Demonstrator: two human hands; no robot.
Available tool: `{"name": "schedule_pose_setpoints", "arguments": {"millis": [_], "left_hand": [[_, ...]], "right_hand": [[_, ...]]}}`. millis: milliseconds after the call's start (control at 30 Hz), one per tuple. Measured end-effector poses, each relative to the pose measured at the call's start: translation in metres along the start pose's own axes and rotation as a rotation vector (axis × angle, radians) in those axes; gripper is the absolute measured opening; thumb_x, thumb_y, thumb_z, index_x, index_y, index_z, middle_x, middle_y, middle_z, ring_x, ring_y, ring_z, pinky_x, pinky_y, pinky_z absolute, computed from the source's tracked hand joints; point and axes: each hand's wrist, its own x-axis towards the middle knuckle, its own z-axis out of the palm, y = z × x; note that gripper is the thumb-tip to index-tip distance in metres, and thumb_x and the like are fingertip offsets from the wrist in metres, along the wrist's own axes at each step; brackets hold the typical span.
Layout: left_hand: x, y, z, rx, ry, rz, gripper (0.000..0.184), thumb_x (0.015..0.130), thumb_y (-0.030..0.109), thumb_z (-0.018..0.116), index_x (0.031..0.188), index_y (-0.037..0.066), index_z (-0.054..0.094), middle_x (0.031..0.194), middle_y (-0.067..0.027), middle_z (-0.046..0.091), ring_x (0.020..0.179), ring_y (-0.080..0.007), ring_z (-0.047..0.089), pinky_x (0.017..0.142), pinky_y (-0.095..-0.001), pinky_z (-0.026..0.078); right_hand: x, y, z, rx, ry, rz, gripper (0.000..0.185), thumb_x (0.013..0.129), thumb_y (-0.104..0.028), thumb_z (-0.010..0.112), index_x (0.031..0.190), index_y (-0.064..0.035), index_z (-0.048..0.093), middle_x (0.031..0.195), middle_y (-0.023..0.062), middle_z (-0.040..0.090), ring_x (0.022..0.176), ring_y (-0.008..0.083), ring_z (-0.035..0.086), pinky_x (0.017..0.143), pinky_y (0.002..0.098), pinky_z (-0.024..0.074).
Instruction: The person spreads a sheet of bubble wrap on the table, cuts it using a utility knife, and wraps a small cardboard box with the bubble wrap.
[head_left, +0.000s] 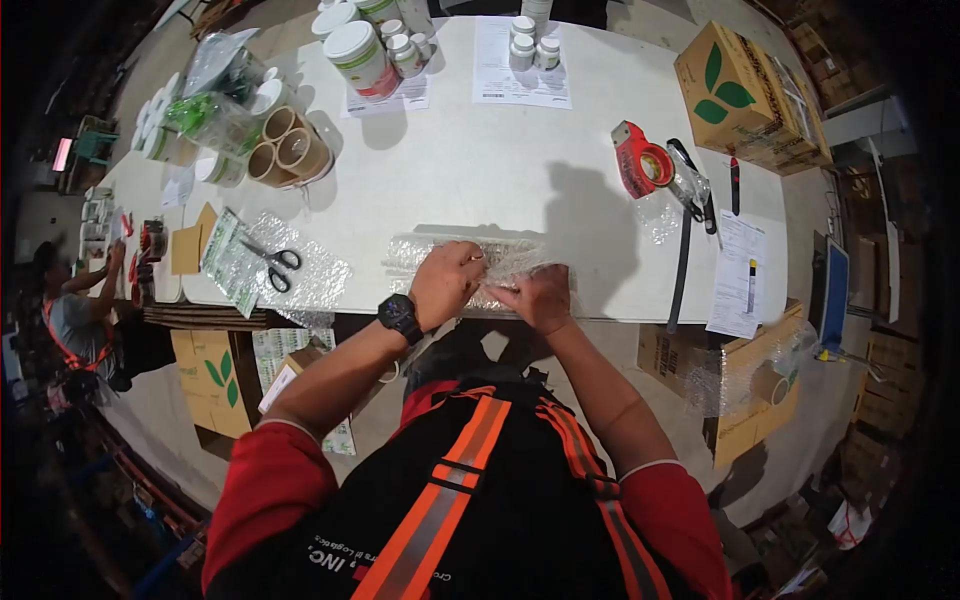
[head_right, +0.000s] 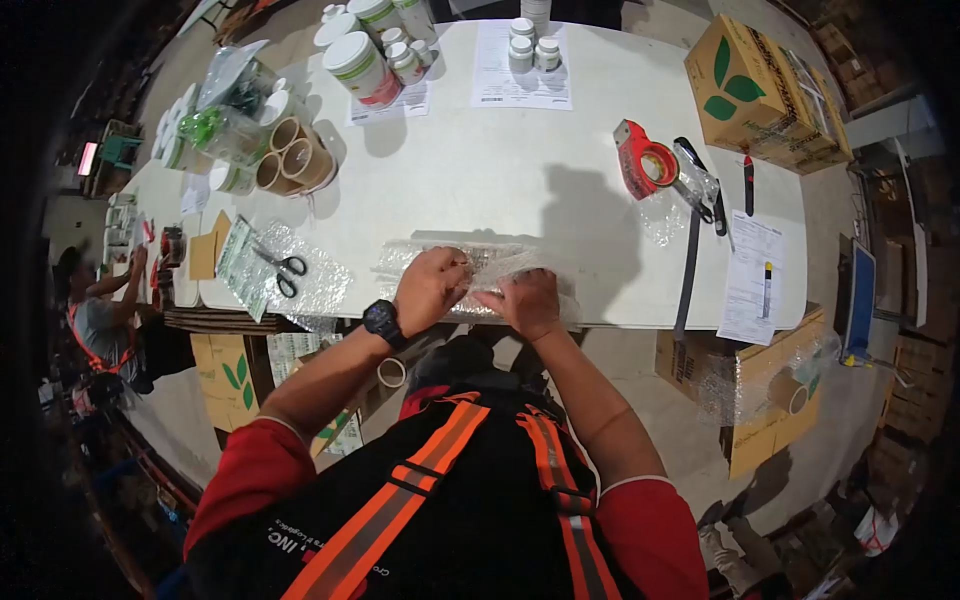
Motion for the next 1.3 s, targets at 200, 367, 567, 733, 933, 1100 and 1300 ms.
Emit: {"name": "schedule_pose_setpoints", "arguments": {"millis": [200,367,567,733,933,1100,1300], "left_hand": [[-0.025,0.012,0.029,0.128,0.155,-0.048,0.013,0.072,0.006,0.063,0.084,0.004,0.061,0.102,-0.009,0.062,0.09,-0.029,0.058,0.078,-0.0378,0.046],[-0.006,-0.002,0.01,0.025,0.069,-0.11,0.006,0.072,0.011,0.06,0.071,0.007,0.055,0.071,-0.0114,0.058,0.07,-0.0322,0.058,0.063,-0.0436,0.045],[0.066,0.01,-0.067,0.105,0.261,-0.053,0.008,0.079,0.014,0.062,0.078,0.007,0.061,0.077,-0.0104,0.062,0.075,-0.0308,0.058,0.069,-0.0404,0.046],[0.018,0.009,-0.019,0.036,-0.187,-0.139,0.033,0.072,0.024,0.071,0.099,0.006,0.064,0.09,-0.0141,0.058,0.083,-0.0325,0.058,0.074,-0.0403,0.047],[-0.007,-0.012,0.001,0.048,-0.211,-0.108,0.027,0.068,0.02,0.073,0.089,0.008,0.059,0.086,-0.0108,0.057,0.086,-0.031,0.056,0.078,-0.0401,0.044],[-0.002,-0.021,0.001,-0.081,-0.216,-0.009,0.015,0.072,0.016,0.066,0.079,0.007,0.056,0.082,-0.0126,0.058,0.081,-0.0316,0.057,0.073,-0.0428,0.045],[-0.061,0.018,-0.017,-0.289,-0.545,-0.126,0.015,0.075,0.016,0.067,0.077,0.007,0.055,0.075,-0.0161,0.06,0.067,-0.0341,0.058,0.062,-0.044,0.046]], "right_hand": [[-0.004,0.001,0.001,0.141,-0.392,0.208,0.041,0.08,-0.05,0.059,0.082,-0.0091,0.065,0.087,0.016,0.064,0.081,0.0354,0.062,0.067,0.044,0.051],[0.001,0.001,0.0,0.103,-0.22,0.122,0.042,0.078,-0.051,0.062,0.079,-0.0085,0.062,0.079,0.015,0.062,0.079,0.0333,0.062,0.068,0.0441,0.0505],[0.005,-0.001,-0.003,0.11,-0.114,0.028,0.04,0.073,-0.045,0.069,0.077,-0.0063,0.06,0.08,0.0127,0.061,0.075,0.0314,0.06,0.065,0.0435,0.0486],[0.005,0.0,-0.008,0.089,-0.071,0.025,0.037,0.071,-0.041,0.071,0.077,-0.0063,0.06,0.081,0.0128,0.06,0.081,0.0318,0.058,0.072,0.0428,0.0469],[0.003,0.005,-0.021,0.255,-0.199,-0.001,0.029,0.07,-0.032,0.072,0.079,-0.0077,0.059,0.087,0.0112,0.058,0.086,0.0315,0.056,0.074,0.041,0.0455],[0.006,0.01,-0.028,0.273,-0.31,0.034,0.025,0.071,-0.029,0.07,0.082,-0.0081,0.061,0.082,0.0122,0.058,0.083,0.0316,0.057,0.075,0.042,0.0456],[-0.038,-0.027,-0.074,0.325,-0.647,0.089,0.019,0.073,-0.025,0.069,0.076,-0.0073,0.062,0.079,0.0128,0.061,0.082,0.0311,0.059,0.078,0.043,0.0458]]}}
